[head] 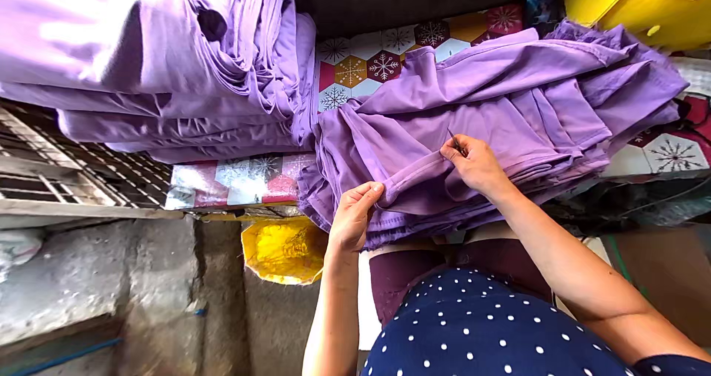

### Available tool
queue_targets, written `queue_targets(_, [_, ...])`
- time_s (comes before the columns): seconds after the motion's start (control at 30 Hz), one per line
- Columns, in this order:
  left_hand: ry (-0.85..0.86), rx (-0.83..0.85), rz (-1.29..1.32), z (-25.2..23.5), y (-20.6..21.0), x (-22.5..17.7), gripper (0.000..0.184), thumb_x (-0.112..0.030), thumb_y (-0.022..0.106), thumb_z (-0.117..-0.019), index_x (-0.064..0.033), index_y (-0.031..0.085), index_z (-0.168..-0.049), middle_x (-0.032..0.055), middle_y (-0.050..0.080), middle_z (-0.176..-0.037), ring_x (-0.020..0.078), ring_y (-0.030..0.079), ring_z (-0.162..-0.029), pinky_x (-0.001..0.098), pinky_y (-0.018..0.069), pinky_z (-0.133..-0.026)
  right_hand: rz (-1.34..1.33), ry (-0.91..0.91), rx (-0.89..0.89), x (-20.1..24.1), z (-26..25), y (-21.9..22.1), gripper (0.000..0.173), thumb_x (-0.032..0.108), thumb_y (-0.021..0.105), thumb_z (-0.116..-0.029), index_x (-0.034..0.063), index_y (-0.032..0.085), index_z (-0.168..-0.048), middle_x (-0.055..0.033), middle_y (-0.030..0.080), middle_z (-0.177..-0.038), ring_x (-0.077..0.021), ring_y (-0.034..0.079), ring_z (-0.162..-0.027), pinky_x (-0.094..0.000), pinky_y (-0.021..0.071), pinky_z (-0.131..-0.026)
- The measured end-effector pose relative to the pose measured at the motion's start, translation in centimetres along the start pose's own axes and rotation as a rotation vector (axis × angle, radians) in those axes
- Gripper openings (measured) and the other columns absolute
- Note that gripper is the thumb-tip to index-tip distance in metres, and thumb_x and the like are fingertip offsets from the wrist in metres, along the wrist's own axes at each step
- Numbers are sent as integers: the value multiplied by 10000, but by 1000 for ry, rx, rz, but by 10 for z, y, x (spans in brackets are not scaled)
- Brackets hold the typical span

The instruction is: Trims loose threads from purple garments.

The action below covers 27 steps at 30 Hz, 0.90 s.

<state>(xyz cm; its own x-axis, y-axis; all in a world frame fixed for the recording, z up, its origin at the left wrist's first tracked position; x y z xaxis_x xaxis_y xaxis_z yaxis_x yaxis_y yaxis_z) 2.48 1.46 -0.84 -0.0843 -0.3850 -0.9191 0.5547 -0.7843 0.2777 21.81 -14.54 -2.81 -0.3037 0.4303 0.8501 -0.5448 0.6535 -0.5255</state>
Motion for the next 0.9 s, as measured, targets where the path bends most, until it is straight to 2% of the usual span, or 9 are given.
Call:
queue_targets(0.07, [21,-14,-25,1,2,-1,340,-53,462,-1049,-77,736,-848,-10,707,-762,39,656,-712,226,566,-715,44,-259,-166,15,15,2,152,127,644,-1001,2,714,-1053,-134,678,-1035,-207,663,-838,-387,561,-743])
queue_targets(0.13, [47,-29,-72,2,4,-3,317,-54,487,-1041,-90,738,-851,-26,701,-760,30,648,-713,217,560,-712,-69,-417,-224,32,29,7,128,83,662,-968,-4,731,-1031,-112,684,-1013,-113,650,-816,-239,557,-710])
queue_targets(0.2, [83,-51,-117,4,9,-5,253,-41,526,-1028,-77,740,-898,-22,707,-786,34,652,-725,216,562,-709,-261,-451,-158,49,43,15,109,54,680,-937,-9,744,-1000,-62,689,-956,-35,621,-790,-166,526,-688])
queue_targets(0.3, [160,-83,-190,8,16,-11,157,6,596,-986,-43,709,-1084,1,737,-857,46,689,-775,222,582,-733,-367,-460,-106,59,56,27,96,54,727,-911,-3,761,-981,-42,708,-929,-23,650,-813,-165,556,-721])
queue_targets(0.4, [236,-99,-301,12,21,-14,272,6,617,-963,-55,642,-1227,-27,747,-832,23,688,-749,210,567,-735,-267,-505,-140,60,59,33,126,82,769,-879,4,772,-978,-63,724,-939,-58,682,-853,-201,579,-767])
queue_targets(0.47, [262,-114,-363,14,23,-17,343,3,639,-954,-62,602,-1289,-29,750,-818,22,691,-719,203,572,-716,-160,-548,-175,58,60,37,128,106,777,-869,21,781,-965,-68,734,-929,-83,693,-829,-236,584,-729])
queue_targets(0.63, [252,-149,-412,14,24,-14,346,10,664,-928,-78,593,-1255,-41,731,-761,7,663,-652,184,551,-652,-143,-657,-150,54,59,39,76,53,706,-858,-4,744,-891,-80,686,-825,-101,636,-690,-238,526,-584])
queue_targets(0.77, [240,-171,-320,13,22,-10,355,26,653,-929,-77,560,-1256,-25,728,-747,13,664,-645,180,546,-647,-343,-453,-64,50,57,28,88,58,632,-935,-12,683,-917,-19,589,-809,-2,534,-684,-132,460,-608])
queue_targets(0.9, [260,-162,-323,13,22,-12,339,28,654,-931,-79,564,-1240,-25,735,-757,14,671,-651,180,551,-650,-278,-537,-130,49,57,29,121,76,745,-892,-24,736,-960,-57,672,-884,-31,616,-763,-156,532,-680])
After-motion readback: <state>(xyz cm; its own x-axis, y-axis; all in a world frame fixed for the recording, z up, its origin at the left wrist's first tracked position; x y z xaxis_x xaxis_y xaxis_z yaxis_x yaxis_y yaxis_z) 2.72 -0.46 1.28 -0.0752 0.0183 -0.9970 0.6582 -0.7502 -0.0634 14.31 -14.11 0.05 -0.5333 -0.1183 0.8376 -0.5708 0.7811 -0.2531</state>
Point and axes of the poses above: each hand's wrist, its own z-axis away from the middle knuckle, its own y-axis out of the palm, x = y × z, the point moved 3 cm from there along -z, towards the middle knuckle
